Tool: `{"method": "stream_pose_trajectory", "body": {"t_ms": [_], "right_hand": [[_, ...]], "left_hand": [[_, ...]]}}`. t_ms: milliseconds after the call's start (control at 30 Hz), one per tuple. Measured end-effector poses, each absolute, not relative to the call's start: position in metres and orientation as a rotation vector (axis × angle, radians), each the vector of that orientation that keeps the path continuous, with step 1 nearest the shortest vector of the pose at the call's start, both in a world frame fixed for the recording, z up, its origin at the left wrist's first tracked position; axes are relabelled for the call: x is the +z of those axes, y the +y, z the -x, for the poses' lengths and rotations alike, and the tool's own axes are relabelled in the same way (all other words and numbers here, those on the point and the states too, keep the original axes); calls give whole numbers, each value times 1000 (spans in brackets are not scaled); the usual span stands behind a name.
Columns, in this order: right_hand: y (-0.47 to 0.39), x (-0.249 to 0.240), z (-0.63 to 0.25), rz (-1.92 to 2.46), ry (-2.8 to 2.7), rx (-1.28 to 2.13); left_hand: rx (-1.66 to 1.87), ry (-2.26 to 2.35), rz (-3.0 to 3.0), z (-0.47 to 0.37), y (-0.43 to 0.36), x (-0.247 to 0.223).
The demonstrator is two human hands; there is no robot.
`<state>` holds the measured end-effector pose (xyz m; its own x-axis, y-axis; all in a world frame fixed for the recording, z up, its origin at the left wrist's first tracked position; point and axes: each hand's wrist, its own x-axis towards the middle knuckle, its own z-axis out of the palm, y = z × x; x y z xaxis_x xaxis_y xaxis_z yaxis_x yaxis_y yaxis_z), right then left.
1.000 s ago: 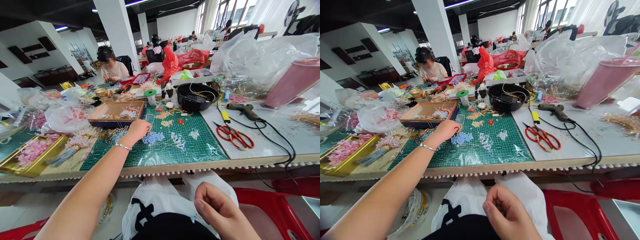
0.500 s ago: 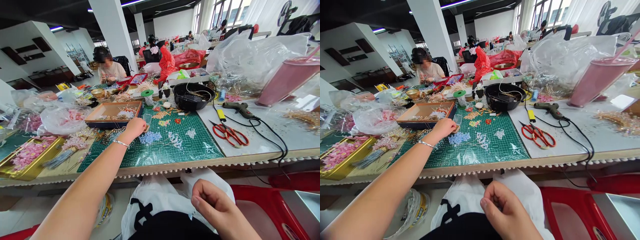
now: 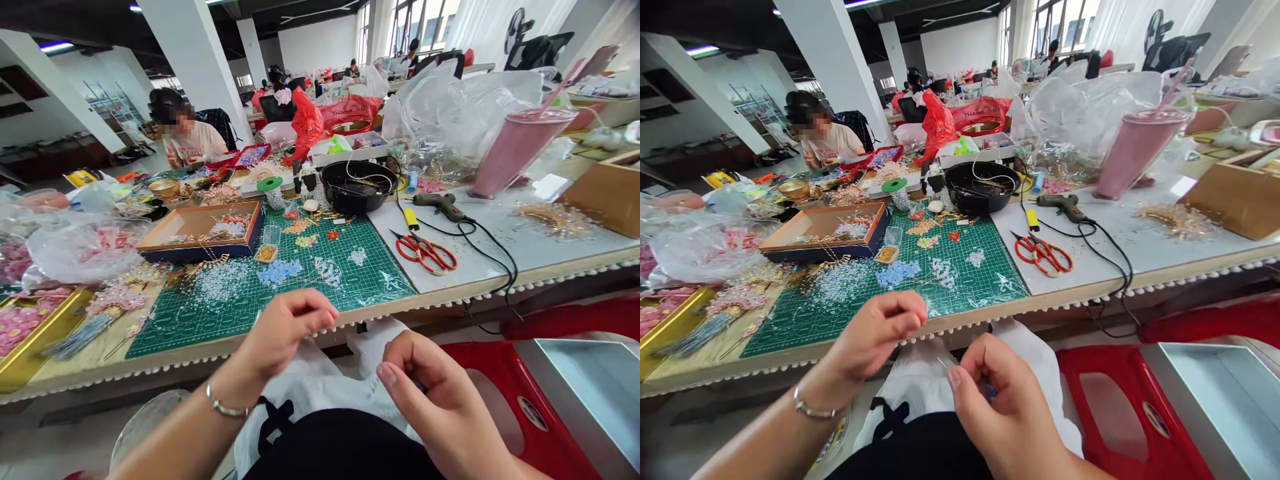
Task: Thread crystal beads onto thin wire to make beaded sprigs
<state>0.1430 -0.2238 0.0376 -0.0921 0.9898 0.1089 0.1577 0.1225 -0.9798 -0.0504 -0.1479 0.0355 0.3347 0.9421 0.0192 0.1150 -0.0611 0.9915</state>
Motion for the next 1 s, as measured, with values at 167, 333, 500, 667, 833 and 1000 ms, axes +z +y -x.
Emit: {"method": "stream_pose_trajectory", "body": {"t_ms": [167,333,500,667,833,1000], "right_hand": [[-229,47,-137,1184,-1564,882],[-233,48,-135,1173,-1630,816],[-234,50,-136,1165,-1628,852],[-237,49,-135,1151,-1626,874],[-238,48,-135,1162,-1634,862],[-237,49,-134,1138,-1639,853]], "left_hand": [[930,742,-883,23,-197,36],[898,731,-817,25,-202,39],[891,727,-799,22,-206,40],[887,728,-795,21,-208,40],[895,714,-825,21,-210,43],[885,719,-813,23,-212,43]]}}
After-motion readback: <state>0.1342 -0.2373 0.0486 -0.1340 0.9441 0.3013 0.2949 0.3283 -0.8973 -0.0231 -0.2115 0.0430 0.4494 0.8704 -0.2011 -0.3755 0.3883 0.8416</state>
